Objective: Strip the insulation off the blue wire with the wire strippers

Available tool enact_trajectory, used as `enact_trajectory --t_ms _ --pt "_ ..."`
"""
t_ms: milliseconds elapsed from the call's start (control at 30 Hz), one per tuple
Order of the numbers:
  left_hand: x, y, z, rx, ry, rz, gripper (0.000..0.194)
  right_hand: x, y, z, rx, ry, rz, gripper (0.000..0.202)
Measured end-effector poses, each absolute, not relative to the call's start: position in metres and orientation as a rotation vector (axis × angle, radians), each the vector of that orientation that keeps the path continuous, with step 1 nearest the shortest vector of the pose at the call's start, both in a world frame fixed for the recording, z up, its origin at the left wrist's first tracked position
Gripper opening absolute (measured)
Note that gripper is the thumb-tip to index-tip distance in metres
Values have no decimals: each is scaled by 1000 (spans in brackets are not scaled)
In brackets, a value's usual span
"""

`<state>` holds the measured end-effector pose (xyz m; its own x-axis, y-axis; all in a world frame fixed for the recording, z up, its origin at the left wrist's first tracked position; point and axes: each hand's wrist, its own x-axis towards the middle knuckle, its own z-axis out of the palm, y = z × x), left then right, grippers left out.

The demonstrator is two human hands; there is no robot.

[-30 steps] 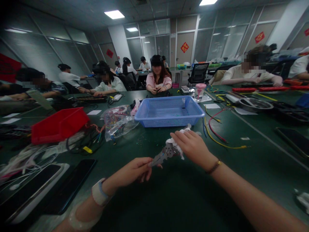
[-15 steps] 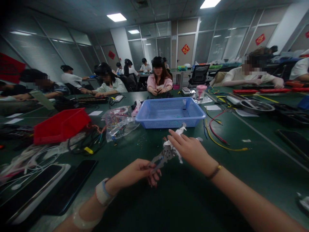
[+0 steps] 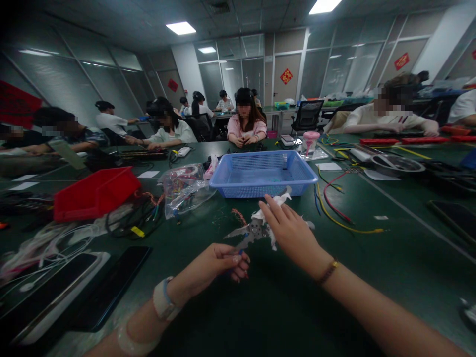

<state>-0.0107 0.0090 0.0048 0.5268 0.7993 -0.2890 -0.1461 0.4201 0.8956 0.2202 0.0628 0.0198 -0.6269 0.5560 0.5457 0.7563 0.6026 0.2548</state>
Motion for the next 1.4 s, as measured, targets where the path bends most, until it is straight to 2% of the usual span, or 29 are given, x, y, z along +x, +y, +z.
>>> enact_trajectory --t_ms 367,1033,1167,1400 --pt "-9 7 3 946 762 689 26 220 66 8 -1041 -2406 -760 40" --pt "-10 8 0 975 770 662 25 221 59 17 -1195 -2366 -850 13" --pt "-10 7 0 993 749 631 25 225 63 13 -1142 -2405 -753 20" --pt "-10 7 1 997 711 605 27 230 73 6 -1146 -2506 -431 55"
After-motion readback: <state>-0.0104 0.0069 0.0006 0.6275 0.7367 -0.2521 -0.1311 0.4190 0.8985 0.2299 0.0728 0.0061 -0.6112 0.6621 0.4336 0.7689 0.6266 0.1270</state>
